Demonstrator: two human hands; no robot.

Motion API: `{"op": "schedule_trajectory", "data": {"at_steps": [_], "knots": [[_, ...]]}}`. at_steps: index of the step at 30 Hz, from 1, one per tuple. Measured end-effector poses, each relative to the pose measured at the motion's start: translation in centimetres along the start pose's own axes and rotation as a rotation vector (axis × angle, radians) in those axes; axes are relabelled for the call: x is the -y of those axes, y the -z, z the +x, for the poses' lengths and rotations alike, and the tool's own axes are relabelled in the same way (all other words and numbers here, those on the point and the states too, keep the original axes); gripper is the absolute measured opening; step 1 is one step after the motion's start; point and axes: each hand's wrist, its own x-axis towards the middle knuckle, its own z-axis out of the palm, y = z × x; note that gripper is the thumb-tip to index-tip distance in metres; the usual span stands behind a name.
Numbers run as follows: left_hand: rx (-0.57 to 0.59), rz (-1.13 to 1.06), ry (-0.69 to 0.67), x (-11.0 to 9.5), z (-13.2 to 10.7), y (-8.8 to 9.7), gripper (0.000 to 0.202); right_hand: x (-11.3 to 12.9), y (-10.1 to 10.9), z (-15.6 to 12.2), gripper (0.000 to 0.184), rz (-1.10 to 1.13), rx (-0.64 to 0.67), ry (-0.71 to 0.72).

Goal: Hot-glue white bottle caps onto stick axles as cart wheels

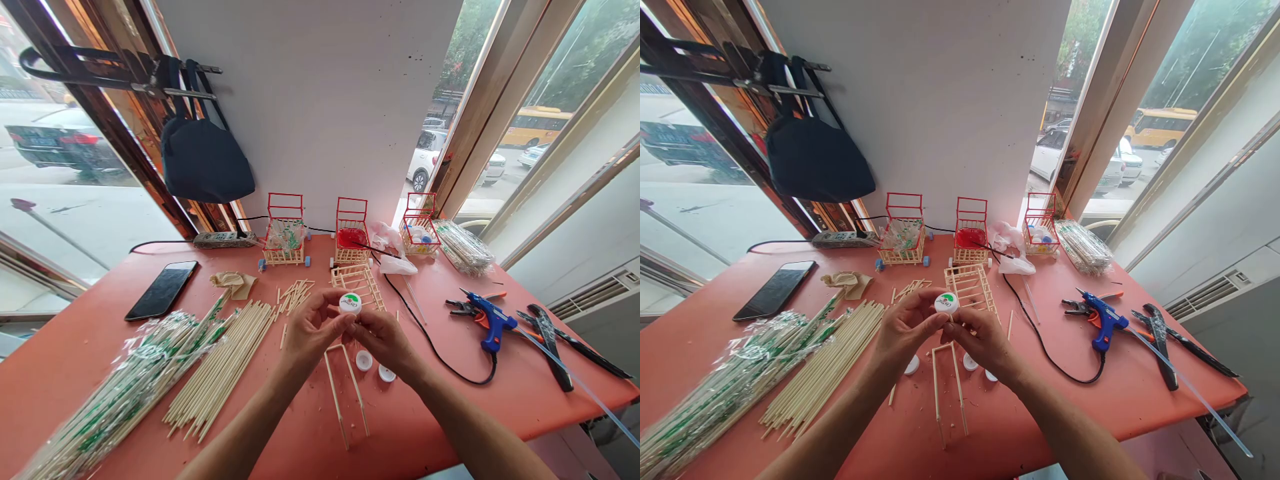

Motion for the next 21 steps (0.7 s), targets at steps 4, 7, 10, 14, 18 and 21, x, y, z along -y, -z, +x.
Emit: {"op": "schedule_trajectory", "data": {"at_steps": [4, 7, 10, 14, 18, 21], "knots": [[-0.007, 0.013, 0.019, 0.03, -0.02, 0.08, 0.037, 0.01, 0.03, -0.02, 0.044, -0.022, -0.006, 0.002], [-0.016, 0.020, 0.019, 0.02, 0.03, 0.08, 0.038, 0.03, 0.03, 0.01, 0.044, -0.032, -0.011, 0.017], [-0.016, 0.018, 0.016, 0.03, 0.09, 0.04, 0.039, 0.02, 0.02, 0.08, 0.044, -0.026, -0.007, 0.028], [-0.013, 0.017, 0.016, -0.01, 0.12, 0.00, 0.039, -0.01, -0.01, 0.12, 0.045, -0.015, 0.005, 0.038], [-0.006, 0.001, 0.002, 0.01, 0.07, 0.07, 0.037, 0.00, 0.01, 0.10, 0.044, -0.017, -0.001, 0.054], [-0.006, -0.004, 0.008, 0.11, 0.04, 0.17, 0.036, 0.08, 0.03, 0.08, 0.043, -0.024, -0.007, 0.043]]}}
